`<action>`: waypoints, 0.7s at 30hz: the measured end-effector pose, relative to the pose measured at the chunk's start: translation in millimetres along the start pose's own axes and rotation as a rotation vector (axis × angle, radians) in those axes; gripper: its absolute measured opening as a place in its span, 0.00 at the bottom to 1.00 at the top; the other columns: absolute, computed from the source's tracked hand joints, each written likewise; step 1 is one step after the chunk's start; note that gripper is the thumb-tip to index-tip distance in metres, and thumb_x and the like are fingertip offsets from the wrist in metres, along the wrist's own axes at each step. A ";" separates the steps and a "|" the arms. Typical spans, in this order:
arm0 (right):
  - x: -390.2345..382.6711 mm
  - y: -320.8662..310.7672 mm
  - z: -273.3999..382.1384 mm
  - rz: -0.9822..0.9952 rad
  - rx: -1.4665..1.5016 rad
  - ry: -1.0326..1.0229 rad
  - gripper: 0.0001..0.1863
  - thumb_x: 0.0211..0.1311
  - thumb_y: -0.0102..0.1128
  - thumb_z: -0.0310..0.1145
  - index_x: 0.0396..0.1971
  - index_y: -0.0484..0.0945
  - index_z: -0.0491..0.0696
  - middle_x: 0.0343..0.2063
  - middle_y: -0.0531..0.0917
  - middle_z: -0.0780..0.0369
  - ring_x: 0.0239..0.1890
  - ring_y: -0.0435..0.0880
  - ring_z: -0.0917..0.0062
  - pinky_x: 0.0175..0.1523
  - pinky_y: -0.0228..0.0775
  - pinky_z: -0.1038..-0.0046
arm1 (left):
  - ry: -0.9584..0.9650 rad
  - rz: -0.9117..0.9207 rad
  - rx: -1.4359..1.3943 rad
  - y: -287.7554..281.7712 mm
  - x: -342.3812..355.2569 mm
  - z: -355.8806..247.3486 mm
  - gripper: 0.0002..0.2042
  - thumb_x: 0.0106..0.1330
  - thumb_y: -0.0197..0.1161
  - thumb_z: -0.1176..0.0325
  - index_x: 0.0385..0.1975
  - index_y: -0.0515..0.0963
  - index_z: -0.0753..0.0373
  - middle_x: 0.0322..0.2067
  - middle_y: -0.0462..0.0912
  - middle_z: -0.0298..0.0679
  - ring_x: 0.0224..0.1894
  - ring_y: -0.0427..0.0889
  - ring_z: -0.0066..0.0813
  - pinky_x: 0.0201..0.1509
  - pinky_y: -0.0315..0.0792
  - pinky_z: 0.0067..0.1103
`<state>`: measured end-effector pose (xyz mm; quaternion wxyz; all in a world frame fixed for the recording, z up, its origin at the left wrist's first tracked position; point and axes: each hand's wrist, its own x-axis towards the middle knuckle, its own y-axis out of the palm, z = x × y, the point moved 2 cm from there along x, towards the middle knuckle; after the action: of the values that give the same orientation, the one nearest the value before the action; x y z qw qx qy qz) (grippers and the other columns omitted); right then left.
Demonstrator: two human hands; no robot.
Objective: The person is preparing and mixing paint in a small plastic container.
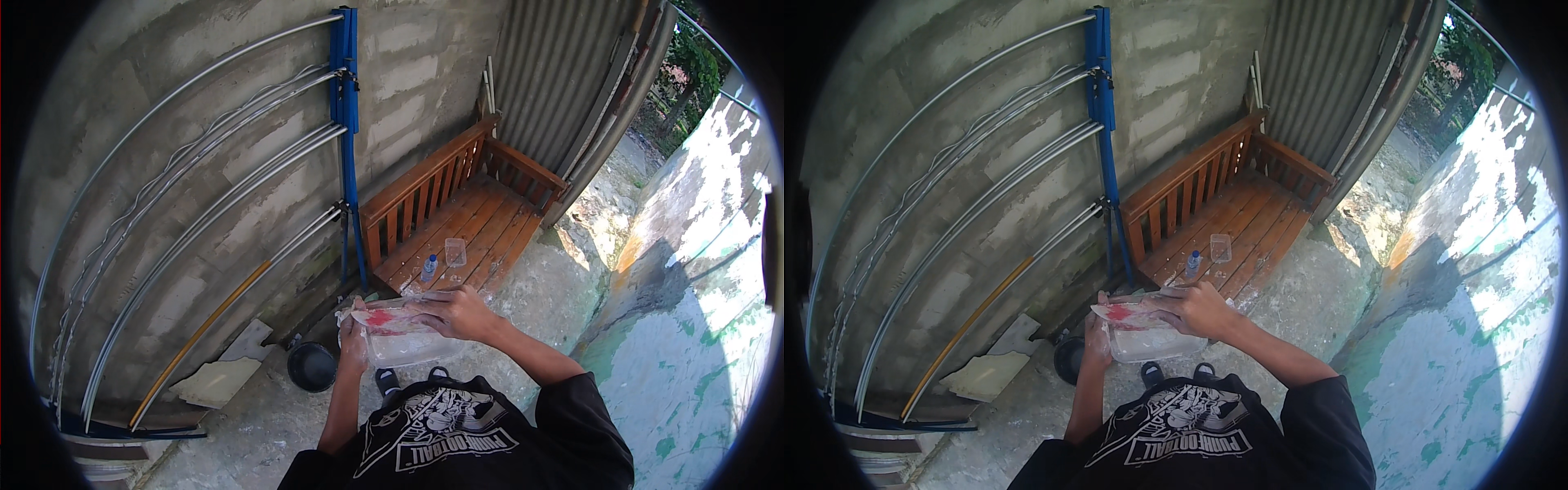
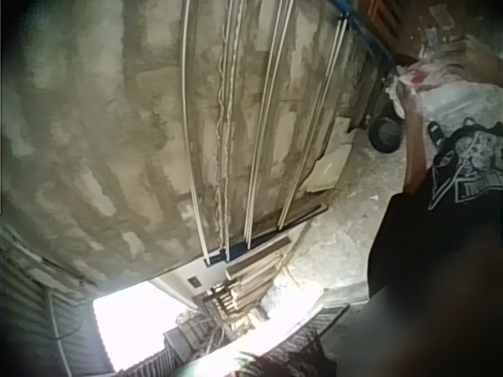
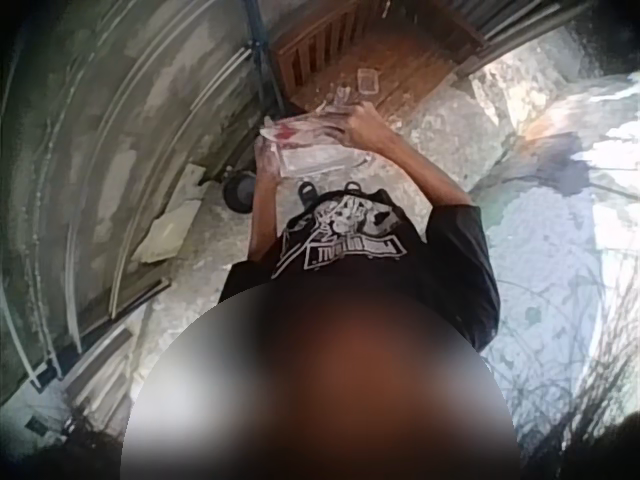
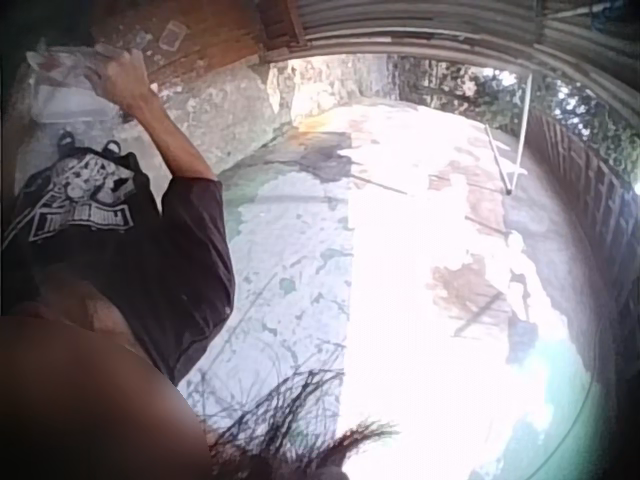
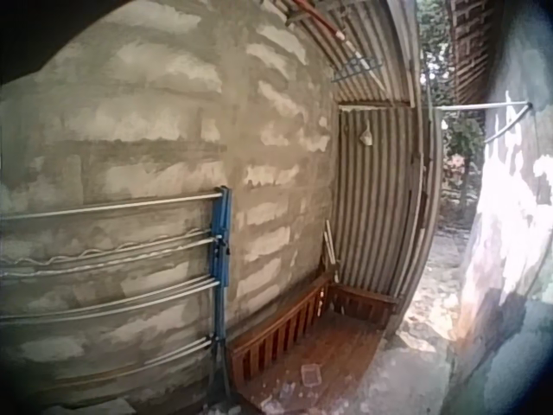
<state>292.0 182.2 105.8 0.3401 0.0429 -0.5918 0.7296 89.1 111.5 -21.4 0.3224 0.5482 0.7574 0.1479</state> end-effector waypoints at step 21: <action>-2.8 -9.0 3.5 -0.002 -0.016 -0.027 0.17 0.52 0.69 0.36 0.44 0.85 0.52 0.36 0.87 0.63 0.34 0.87 0.72 0.35 0.80 0.71 | 0.039 -0.001 0.084 8.3 -11.8 -15.2 0.25 0.74 0.50 0.47 0.44 0.78 0.69 0.35 0.83 0.37 0.35 0.80 0.21 0.41 0.76 0.20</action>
<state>297.9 178.4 113.1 0.3333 0.0506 -0.6022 0.7237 87.6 105.5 -1.4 0.2846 0.5577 0.7694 0.1265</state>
